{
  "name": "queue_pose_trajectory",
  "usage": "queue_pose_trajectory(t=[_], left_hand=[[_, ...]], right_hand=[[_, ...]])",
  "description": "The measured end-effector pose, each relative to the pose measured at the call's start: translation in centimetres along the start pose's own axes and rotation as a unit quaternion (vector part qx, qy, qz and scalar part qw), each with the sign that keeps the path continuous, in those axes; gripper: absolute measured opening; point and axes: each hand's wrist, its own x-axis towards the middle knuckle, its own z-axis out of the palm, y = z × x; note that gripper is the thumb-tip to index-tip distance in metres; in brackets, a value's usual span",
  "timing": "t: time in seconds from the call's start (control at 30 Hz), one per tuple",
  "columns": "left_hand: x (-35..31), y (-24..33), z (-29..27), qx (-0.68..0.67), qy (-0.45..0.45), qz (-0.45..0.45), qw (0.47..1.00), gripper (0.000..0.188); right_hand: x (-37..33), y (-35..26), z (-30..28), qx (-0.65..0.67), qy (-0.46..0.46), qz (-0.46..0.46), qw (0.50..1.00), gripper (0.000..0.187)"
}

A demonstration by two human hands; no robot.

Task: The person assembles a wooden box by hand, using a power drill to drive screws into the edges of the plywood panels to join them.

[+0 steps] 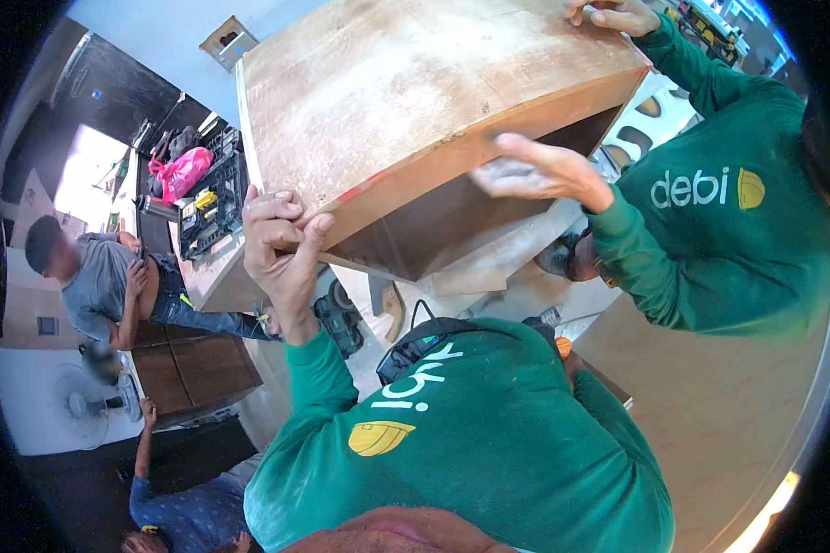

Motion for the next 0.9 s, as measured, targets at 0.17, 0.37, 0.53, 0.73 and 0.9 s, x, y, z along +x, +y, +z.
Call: queue_pose_trajectory(t=[0.17, 0.37, 0.53, 0.73, 0.9], left_hand=[[2.4, 4.4, 0.5, 0.041, -0.008, -0.049, 0.998, 0.027], [-0.6, -0.4, -2.1, -0.146, 0.018, 0.013, 0.989, 0.013], [-1.6, -1.4, -3.4, -0.291, 0.041, -0.017, 0.956, 0.038], [0.1, 2.8, -2.5, 0.07, -0.039, -0.004, 0.997, 0.049], [1.7, 4.8, -2.1, 0.29, -0.121, 0.086, 0.945, 0.045]], right_hand=[[4.9, 4.7, -0.5, -0.278, 0.089, -0.175, 0.94, 0.055], [12.1, 7.4, -4.6, -0.284, -0.164, 0.099, 0.939, 0.061], [12.9, 8.9, -5.6, 0.237, -0.06, 0.153, 0.958, 0.067], [12.1, 6.0, -5.7, 0.497, 0.076, 0.236, 0.832, 0.068], [5.9, 0.6, -2.9, -0.19, 0.038, -0.079, 0.978, 0.044]])
